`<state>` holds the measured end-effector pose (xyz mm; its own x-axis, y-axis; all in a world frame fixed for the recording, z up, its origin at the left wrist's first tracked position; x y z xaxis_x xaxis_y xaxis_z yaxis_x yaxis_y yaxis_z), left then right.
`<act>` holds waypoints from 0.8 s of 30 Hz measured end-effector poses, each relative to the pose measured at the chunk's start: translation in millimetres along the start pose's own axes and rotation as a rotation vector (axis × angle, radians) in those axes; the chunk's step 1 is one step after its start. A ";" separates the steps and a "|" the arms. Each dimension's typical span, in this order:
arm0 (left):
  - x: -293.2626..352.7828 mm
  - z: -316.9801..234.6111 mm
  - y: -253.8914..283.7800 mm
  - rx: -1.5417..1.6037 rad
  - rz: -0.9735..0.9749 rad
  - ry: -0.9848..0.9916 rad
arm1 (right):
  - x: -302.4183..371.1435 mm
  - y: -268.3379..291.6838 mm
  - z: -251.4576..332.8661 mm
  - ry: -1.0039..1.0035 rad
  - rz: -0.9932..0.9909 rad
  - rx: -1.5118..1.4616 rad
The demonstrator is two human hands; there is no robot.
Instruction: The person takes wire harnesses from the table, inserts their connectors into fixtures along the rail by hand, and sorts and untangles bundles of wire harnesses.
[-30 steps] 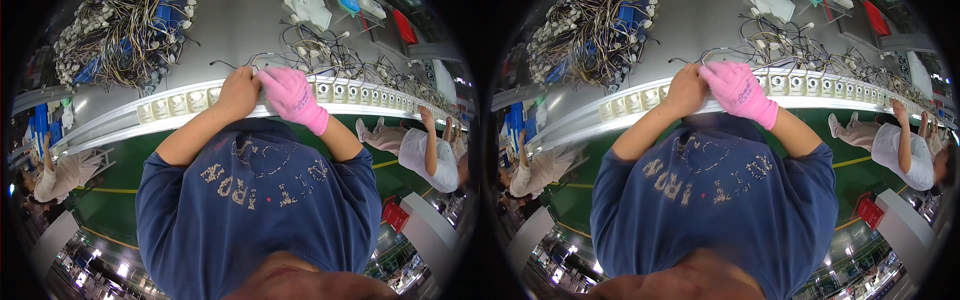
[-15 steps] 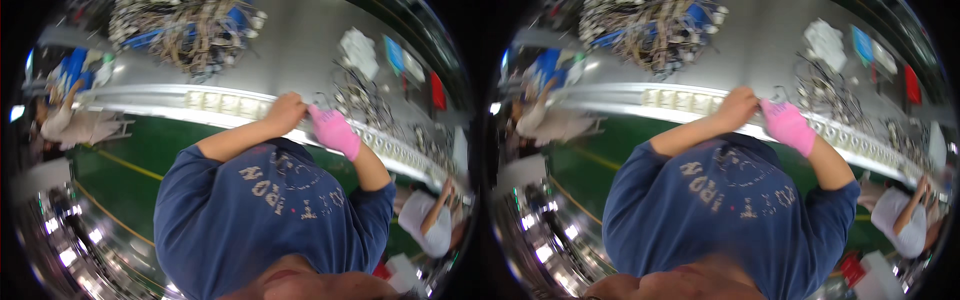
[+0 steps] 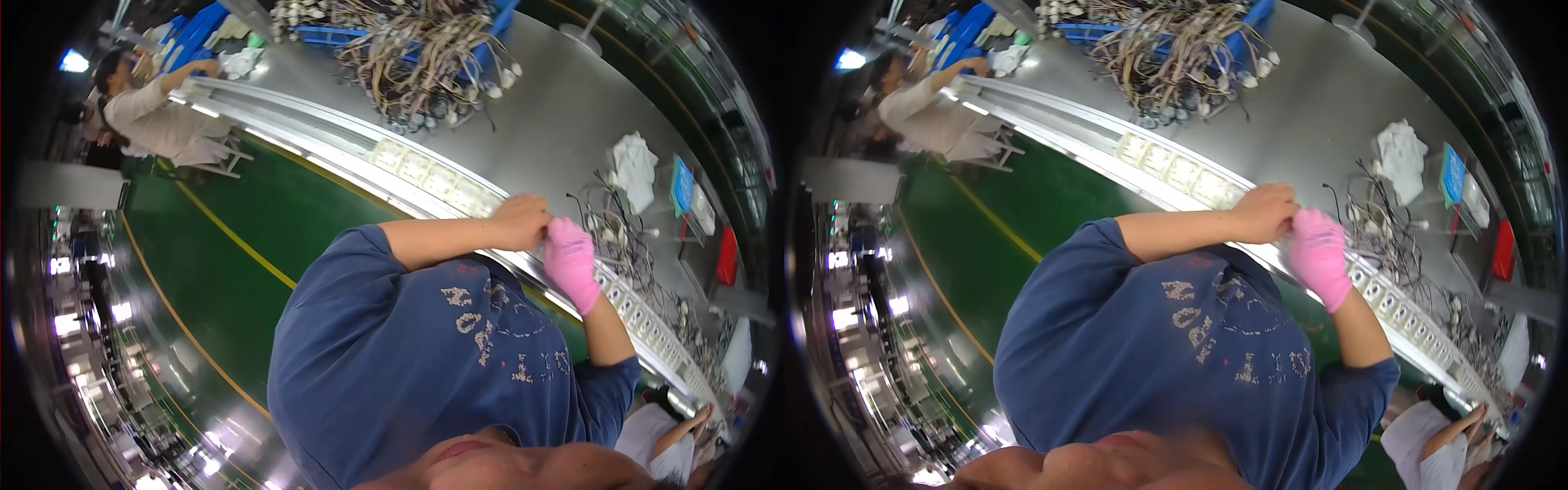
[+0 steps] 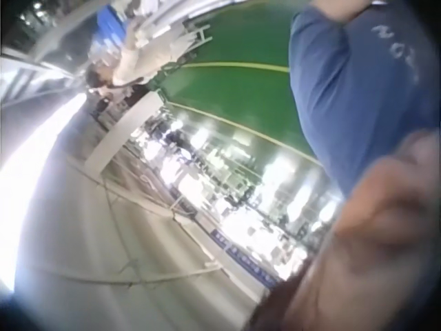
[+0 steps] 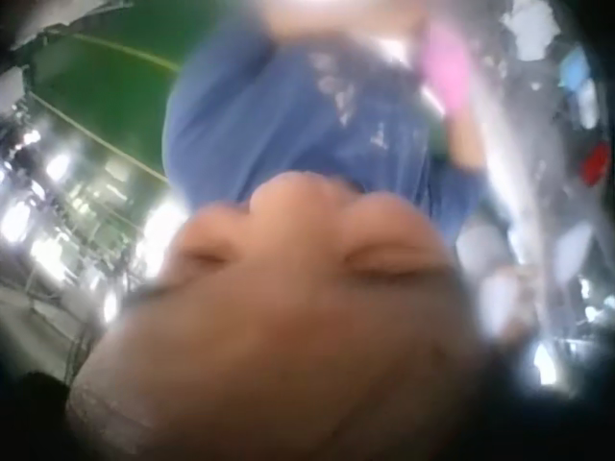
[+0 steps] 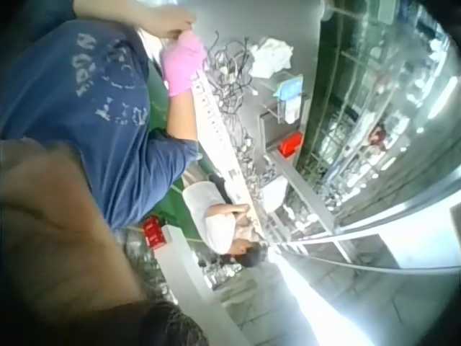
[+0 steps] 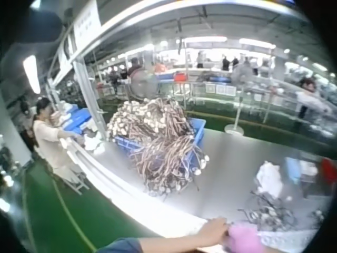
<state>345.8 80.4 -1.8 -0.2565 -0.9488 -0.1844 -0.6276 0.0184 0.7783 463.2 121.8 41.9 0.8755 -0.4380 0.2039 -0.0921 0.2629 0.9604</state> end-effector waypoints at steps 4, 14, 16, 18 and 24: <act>-3.4 8.2 -2.1 -0.003 0.057 0.171 | -1.7 9.2 -5.2 0.116 -0.075 0.173; 2.1 5.1 2.2 -0.015 0.010 0.086 | -7.1 7.5 -22.1 0.086 0.095 0.207; 0.3 5.5 1.6 -0.018 0.019 0.076 | -10.3 0.5 -23.1 0.058 0.138 0.211; 1.3 4.4 1.7 -0.030 0.029 0.072 | -10.9 -3.0 -21.4 0.037 0.173 0.210; -0.7 7.9 7.4 0.007 0.182 0.057 | -6.9 10.3 -28.6 0.125 -0.038 -0.040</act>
<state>335.5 83.7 -0.6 -0.3243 -0.9460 -0.0061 -0.5796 0.1936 0.7916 469.8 152.1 44.9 0.9306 -0.3382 0.1401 -0.0412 0.2835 0.9581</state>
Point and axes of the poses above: each hand's wrist, its own x-axis away from the middle knuckle, its own y-axis out of the back of the hand, z = x × y, the point moved 3 cm from there along -x, towards the middle knuckle, and after that the axes turned 12 degrees about z, right-handed, at the moved point
